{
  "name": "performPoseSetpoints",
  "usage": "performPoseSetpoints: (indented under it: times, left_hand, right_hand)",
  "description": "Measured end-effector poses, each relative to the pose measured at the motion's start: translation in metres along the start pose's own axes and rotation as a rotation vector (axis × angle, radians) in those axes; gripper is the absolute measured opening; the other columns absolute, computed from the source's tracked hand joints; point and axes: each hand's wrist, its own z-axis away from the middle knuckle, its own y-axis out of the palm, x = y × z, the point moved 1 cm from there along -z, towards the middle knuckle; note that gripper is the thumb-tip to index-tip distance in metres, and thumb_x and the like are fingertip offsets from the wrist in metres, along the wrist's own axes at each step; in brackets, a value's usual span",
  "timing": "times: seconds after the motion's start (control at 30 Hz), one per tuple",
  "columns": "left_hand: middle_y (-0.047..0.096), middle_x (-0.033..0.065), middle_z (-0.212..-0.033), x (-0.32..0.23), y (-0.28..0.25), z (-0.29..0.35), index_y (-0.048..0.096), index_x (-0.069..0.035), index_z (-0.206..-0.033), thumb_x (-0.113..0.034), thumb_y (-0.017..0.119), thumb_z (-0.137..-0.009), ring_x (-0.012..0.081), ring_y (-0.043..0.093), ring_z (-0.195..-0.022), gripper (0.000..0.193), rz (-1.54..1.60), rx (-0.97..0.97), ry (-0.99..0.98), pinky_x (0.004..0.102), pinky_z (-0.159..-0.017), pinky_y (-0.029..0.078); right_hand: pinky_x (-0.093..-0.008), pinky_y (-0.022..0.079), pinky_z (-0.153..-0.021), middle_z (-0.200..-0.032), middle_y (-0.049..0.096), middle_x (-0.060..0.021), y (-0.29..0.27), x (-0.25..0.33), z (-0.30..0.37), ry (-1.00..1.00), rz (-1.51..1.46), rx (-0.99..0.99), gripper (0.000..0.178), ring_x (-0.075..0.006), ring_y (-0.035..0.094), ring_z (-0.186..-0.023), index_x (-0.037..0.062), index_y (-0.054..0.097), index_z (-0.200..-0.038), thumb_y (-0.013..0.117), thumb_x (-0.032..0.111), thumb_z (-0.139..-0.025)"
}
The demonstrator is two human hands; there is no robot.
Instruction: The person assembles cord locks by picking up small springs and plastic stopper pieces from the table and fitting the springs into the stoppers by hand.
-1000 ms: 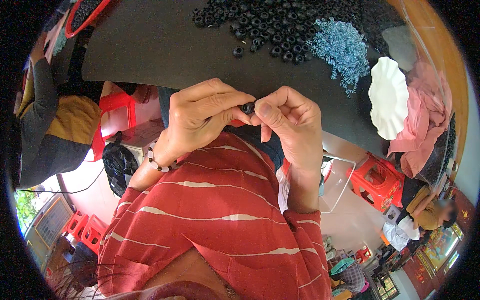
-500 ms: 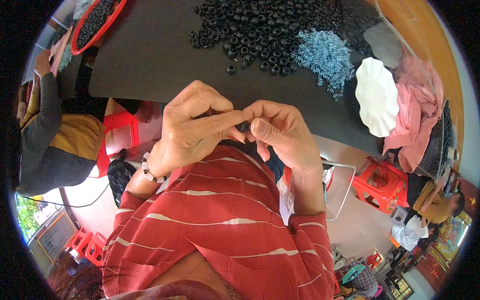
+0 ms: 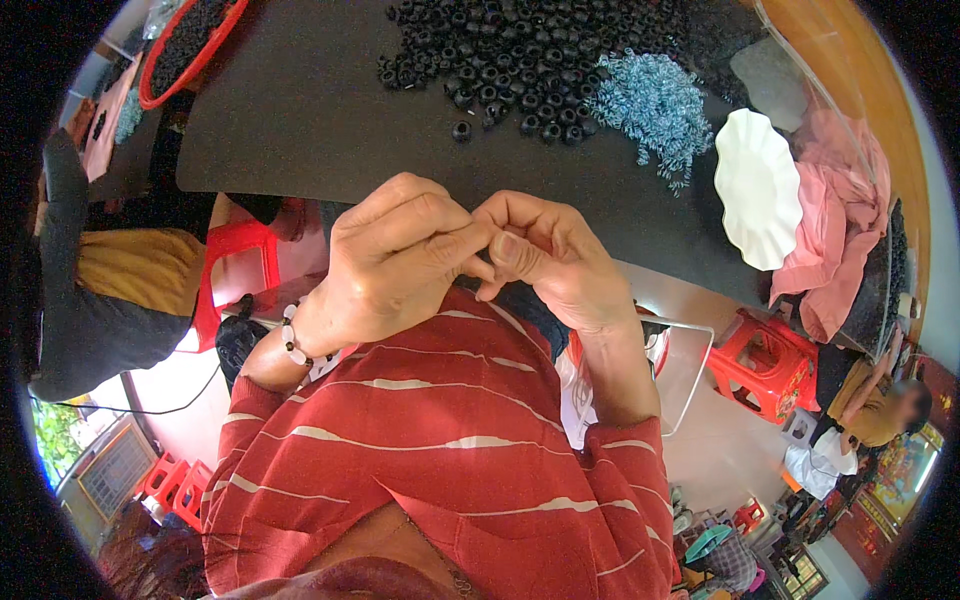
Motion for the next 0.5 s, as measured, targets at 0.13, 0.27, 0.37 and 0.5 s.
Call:
performPoseSetpoints:
  times: [0.13,0.27,0.37,0.5]
  left_hand:
    - [0.060,0.0033,-0.076,0.003,0.000,-0.004,0.071,-0.002,-0.089,0.004,0.075,-0.051,0.0207,0.057,-0.072,0.039,0.017,-0.023,-0.055,0.0299,-0.060,0.049]
    - [0.062,0.0045,-0.076,0.013,0.000,-0.009,0.071,-0.002,-0.087,0.002,0.077,-0.056,0.0205,0.057,-0.070,0.032,0.035,-0.096,-0.115,0.0303,-0.059,0.047]
    - [0.062,0.0043,-0.076,0.019,0.004,-0.007,0.071,-0.002,-0.086,0.000,0.078,-0.058,0.0201,0.057,-0.069,0.029,0.033,-0.130,-0.138,0.0299,-0.058,0.046]
    - [0.059,0.0013,-0.076,0.025,0.011,-0.003,0.071,-0.008,-0.086,-0.011,0.080,-0.062,0.0200,0.056,-0.068,0.026,0.001,-0.143,-0.150,0.0299,-0.057,0.048]
  right_hand:
    - [-0.0232,0.053,-0.062,-0.082,0.060,-0.0039,-0.001,0.005,-0.002,0.017,0.018,-0.015,0.041,-0.0091,0.059,-0.068,-0.0039,0.060,-0.100,0.063,0.036,-0.090]
    - [-0.0211,0.052,-0.056,-0.080,0.059,-0.0041,0.001,0.009,-0.004,-0.032,-0.004,-0.171,0.042,-0.0076,0.058,-0.065,-0.0061,0.059,-0.101,0.060,0.035,-0.092]
    - [-0.0200,0.052,-0.056,-0.079,0.060,-0.0042,0.000,0.015,-0.004,-0.088,0.099,-0.238,0.037,-0.0066,0.057,-0.064,-0.0056,0.059,-0.101,0.060,0.030,-0.093]
    - [-0.0190,0.050,-0.059,-0.080,0.063,-0.0041,0.001,0.018,-0.007,-0.122,0.380,-0.332,0.023,-0.0049,0.058,-0.067,-0.0025,0.061,-0.097,0.063,0.020,-0.093]
